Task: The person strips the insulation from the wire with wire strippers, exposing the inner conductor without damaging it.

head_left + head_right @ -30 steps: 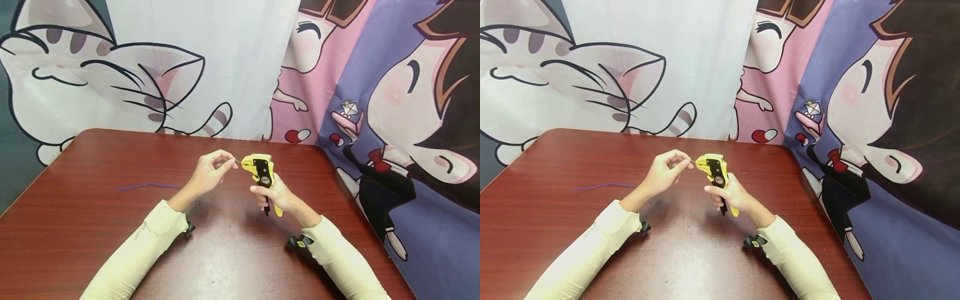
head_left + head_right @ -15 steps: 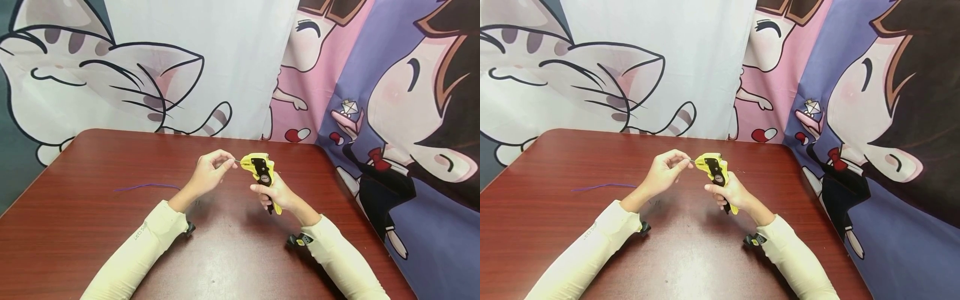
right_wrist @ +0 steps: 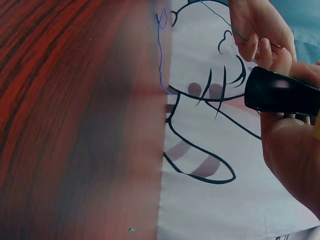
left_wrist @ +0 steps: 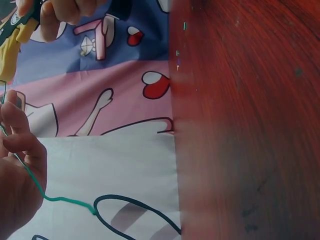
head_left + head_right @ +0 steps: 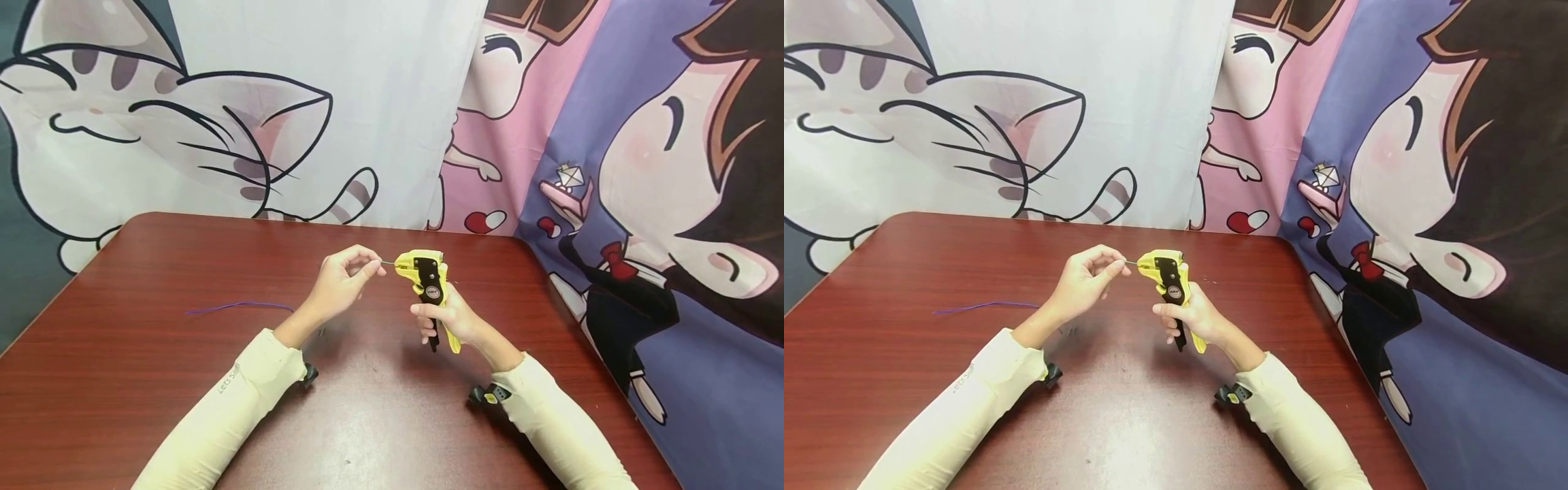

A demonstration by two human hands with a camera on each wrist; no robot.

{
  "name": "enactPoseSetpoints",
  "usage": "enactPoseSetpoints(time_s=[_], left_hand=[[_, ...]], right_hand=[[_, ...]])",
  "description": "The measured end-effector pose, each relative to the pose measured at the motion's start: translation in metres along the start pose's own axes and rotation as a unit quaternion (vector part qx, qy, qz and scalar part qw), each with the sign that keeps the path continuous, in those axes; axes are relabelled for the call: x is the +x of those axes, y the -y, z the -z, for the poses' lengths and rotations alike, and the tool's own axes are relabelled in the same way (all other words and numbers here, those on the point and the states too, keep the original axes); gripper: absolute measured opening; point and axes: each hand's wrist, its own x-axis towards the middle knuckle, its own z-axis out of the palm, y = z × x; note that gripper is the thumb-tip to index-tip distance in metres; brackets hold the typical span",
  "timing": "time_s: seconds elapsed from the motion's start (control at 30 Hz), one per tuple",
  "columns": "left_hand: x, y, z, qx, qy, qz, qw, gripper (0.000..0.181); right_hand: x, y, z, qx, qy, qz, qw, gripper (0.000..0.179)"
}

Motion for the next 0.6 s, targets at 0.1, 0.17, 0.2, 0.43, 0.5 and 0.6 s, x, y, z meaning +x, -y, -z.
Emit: enactPoseSetpoints(time_s=[0.1, 0.17, 0.2, 0.43, 0.5, 0.6], left_hand=[[-0.0003, 0.0001, 0.0003, -0.001, -0.003, -0.005, 1.0000, 0.014], [-0.0009, -0.0002, 0.0003, -0.002, -0.004, -0.005, 1.0000, 0.013], [-0.0011, -0.0002, 0.0004, -0.001, -0.004, -0.005, 1.0000, 0.012], [-0.0016, 0.0006, 0.0016, 0.010, -0.002, -0.007, 0.9999, 0.007], [-0.0012, 0.0006, 0.0018, 0.013, -0.002, -0.007, 0.9999, 0.008], [-0.0005, 0.0014, 0.0019, 0.015, -0.002, -0.005, 0.9999, 0.009]], right_hand=[[-0.0007, 0.0001, 0.0004, -0.001, -0.001, 0.001, 1.0000, 0.017], [-0.0013, 0.0007, 0.0004, -0.003, -0.006, -0.001, 1.0000, 0.016], [-0.0017, 0.0009, 0.0004, -0.005, -0.008, -0.002, 1.0000, 0.015], [-0.0028, 0.0032, 0.0012, -0.038, -0.004, 0.014, 0.9992, 0.010], [-0.0028, 0.0033, 0.0021, -0.039, 0.001, 0.022, 0.9990, 0.008], [-0.0030, 0.0030, 0.0042, -0.045, 0.010, 0.040, 0.9981, 0.003]])
